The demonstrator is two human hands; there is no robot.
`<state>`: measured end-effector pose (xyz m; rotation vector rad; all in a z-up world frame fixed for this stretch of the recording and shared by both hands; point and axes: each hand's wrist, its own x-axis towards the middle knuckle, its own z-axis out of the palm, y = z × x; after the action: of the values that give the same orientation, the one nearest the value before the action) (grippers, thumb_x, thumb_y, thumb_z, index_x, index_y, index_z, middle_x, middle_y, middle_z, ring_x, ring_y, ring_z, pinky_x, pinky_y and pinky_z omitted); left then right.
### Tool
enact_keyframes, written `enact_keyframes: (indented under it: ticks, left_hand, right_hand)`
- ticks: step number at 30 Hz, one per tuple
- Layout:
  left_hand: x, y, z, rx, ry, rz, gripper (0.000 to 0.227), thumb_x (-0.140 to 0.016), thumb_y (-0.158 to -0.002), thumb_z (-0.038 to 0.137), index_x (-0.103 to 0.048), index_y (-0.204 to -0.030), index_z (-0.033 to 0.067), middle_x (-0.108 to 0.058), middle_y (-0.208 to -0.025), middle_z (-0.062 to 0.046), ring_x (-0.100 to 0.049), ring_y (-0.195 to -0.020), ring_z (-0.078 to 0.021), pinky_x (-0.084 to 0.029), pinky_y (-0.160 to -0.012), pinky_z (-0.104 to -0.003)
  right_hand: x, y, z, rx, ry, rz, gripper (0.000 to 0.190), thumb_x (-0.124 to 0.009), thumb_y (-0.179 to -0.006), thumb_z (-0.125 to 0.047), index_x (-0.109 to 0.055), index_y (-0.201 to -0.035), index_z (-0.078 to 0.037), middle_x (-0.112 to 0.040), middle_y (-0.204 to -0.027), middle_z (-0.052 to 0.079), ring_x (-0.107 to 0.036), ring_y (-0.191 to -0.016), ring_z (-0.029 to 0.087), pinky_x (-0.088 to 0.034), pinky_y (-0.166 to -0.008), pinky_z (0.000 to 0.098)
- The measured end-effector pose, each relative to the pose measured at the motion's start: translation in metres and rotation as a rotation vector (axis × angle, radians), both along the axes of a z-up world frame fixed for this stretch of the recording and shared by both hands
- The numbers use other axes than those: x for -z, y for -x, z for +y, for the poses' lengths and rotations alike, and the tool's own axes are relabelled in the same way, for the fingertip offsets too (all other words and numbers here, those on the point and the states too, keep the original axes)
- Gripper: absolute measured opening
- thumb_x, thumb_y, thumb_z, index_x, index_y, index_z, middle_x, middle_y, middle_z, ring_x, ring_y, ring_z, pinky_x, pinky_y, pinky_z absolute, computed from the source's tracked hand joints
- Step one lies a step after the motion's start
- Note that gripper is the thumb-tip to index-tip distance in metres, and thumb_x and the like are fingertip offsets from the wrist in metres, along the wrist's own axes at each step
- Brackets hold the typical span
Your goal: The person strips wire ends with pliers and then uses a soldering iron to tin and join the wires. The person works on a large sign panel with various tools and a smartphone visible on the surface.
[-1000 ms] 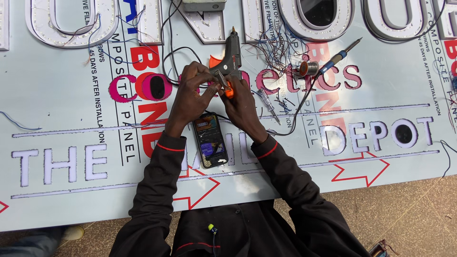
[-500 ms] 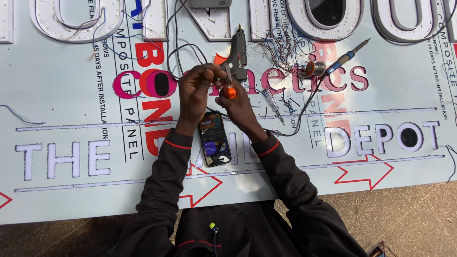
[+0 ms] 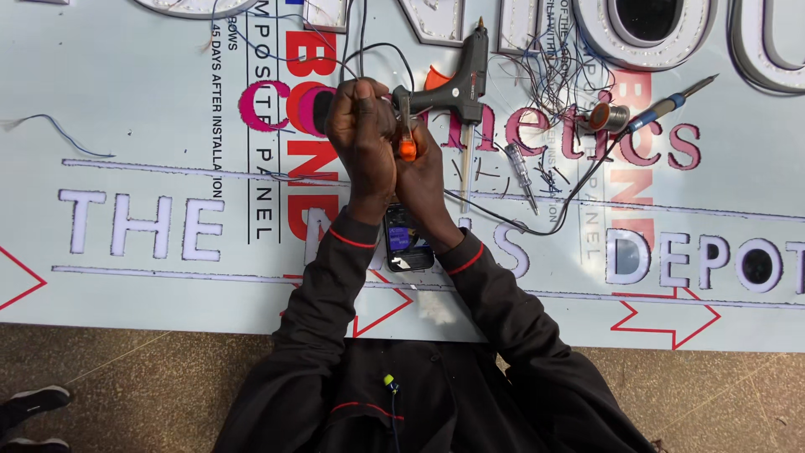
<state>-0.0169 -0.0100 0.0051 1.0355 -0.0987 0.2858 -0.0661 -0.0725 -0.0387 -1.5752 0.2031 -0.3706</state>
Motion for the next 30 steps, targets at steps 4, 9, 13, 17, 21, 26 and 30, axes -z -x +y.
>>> enact_keyframes:
  ticks: [4,9,13,17,21,26,30]
  left_hand:
    - [0.013,-0.013,-0.003,-0.126,-0.151,0.004,0.032,-0.053,-0.116,0.030,-0.064,-0.097,0.0069,-0.054,-0.078,0.000,-0.042,-0.064,-0.0084,-0.042,-0.064,-0.031]
    - [0.016,-0.033,-0.002,-0.280,0.145,0.103,0.028,-0.056,-0.117,0.030,-0.067,-0.101,0.0102,-0.038,-0.067,0.010,-0.028,-0.060,-0.0063,-0.026,-0.055,-0.029]
    - [0.016,-0.037,0.005,-0.188,0.173,0.135,0.034,-0.056,-0.116,0.036,-0.064,-0.097,0.0085,-0.034,-0.065,0.006,-0.028,-0.059,-0.0072,-0.025,-0.055,-0.030]
    - [0.048,-0.040,-0.010,0.082,0.072,0.227,0.032,-0.057,-0.115,0.034,-0.069,-0.103,0.0081,-0.047,-0.061,0.004,-0.040,-0.056,-0.0084,-0.034,-0.056,-0.029]
    - [0.056,-0.048,-0.058,0.371,-0.252,0.217,0.030,-0.060,-0.112,0.025,-0.078,-0.100,0.0039,-0.056,-0.071,0.002,-0.052,-0.068,-0.0120,-0.045,-0.066,-0.032]
    - [0.059,-0.082,-0.132,0.612,-0.638,-0.002,0.078,-0.044,-0.112,0.066,-0.046,-0.164,0.0093,-0.040,-0.171,-0.015,-0.037,-0.163,-0.0316,-0.035,-0.134,-0.049]
    - [0.054,-0.089,-0.116,0.723,-0.688,-0.161,0.076,-0.045,-0.122,0.056,-0.022,-0.182,0.0144,-0.017,-0.193,-0.012,-0.013,-0.181,-0.0292,-0.017,-0.148,-0.046]
  right_hand:
    - [0.005,-0.003,0.010,0.052,-0.097,0.047,0.021,-0.073,-0.098,0.003,-0.067,-0.106,-0.016,-0.064,-0.095,-0.003,-0.057,-0.087,0.010,-0.049,-0.077,0.0271]
    - [0.000,-0.018,0.007,0.313,-0.793,0.232,0.031,-0.060,-0.088,0.013,-0.055,-0.091,-0.017,-0.049,-0.075,-0.001,-0.047,-0.066,0.014,-0.038,-0.057,0.0323]
    - [0.019,-0.019,-0.020,0.264,-0.825,0.205,0.017,-0.070,-0.104,-0.002,-0.063,-0.098,-0.016,-0.056,-0.070,-0.001,-0.063,-0.064,0.014,-0.056,-0.060,0.0334]
    - [0.042,-0.006,-0.049,0.257,-0.798,0.256,0.014,-0.068,-0.104,-0.007,-0.060,-0.114,-0.013,-0.059,-0.083,0.003,-0.064,-0.071,0.019,-0.059,-0.065,0.0381]
    - [0.053,0.001,-0.064,0.373,-0.822,0.187,0.010,-0.067,-0.105,-0.007,-0.060,-0.110,-0.013,-0.054,-0.084,0.001,-0.060,-0.069,0.018,-0.054,-0.064,0.0363]
    - [0.040,0.003,-0.085,0.396,-0.952,0.056,0.009,-0.071,-0.106,-0.014,-0.067,-0.110,-0.006,-0.061,-0.077,0.007,-0.064,-0.073,0.023,-0.056,-0.069,0.0399]
    - [0.049,0.004,-0.096,0.225,-0.979,-0.121,0.040,-0.061,-0.116,-0.038,-0.074,-0.124,-0.001,-0.085,-0.103,0.025,-0.081,-0.087,0.032,-0.062,-0.094,0.0402]
